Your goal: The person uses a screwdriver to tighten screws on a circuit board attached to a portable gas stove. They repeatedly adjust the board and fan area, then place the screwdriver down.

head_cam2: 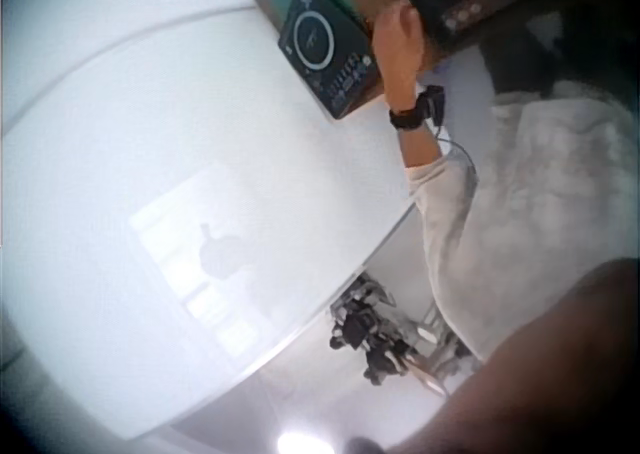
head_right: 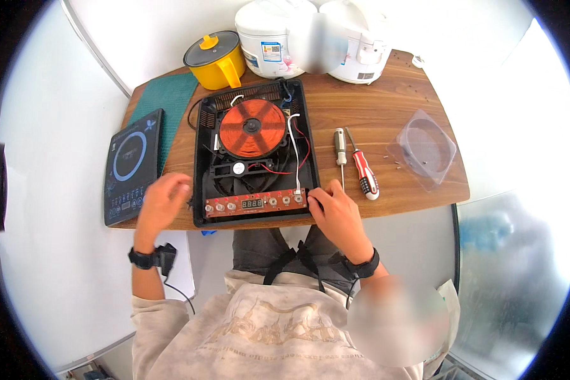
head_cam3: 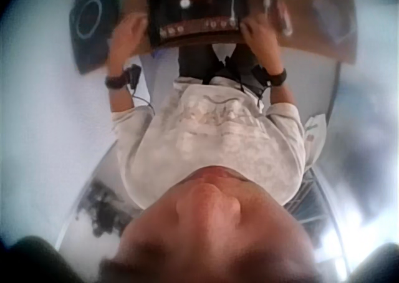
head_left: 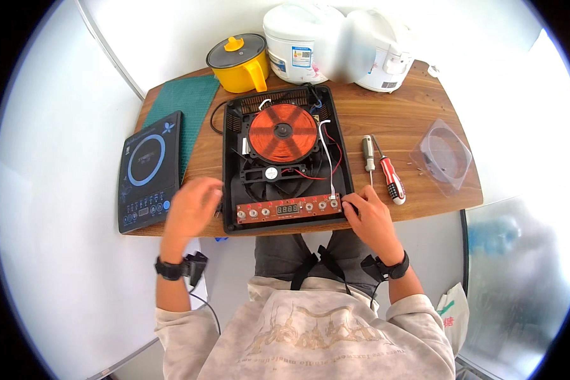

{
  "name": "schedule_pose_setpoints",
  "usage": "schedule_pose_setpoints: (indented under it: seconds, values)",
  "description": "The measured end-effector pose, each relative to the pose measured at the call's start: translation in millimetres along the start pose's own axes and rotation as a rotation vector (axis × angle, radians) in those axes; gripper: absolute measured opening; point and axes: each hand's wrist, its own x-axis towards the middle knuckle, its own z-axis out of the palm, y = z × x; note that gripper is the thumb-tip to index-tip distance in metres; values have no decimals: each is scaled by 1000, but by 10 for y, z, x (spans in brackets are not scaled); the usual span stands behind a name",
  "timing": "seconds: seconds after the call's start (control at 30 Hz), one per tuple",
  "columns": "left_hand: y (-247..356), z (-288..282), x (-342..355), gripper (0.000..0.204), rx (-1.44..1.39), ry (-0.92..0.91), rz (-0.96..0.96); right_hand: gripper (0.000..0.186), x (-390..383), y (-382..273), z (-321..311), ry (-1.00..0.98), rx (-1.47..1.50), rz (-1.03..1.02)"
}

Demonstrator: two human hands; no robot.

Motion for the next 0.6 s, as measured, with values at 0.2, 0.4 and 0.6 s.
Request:
schedule_pose_setpoints:
  seconds: [0.2,0.4,0.6]
  values:
    - [510,583,-16,24,-41,-89,159,8,0,17,14,9,23,-6]
    - [615,739,-85,36,-31,-174,105,8,8,26,23,5,84,6]
    - [597,794,-93,39,-85,-169,53,6,-13,88,92,13,195,38]
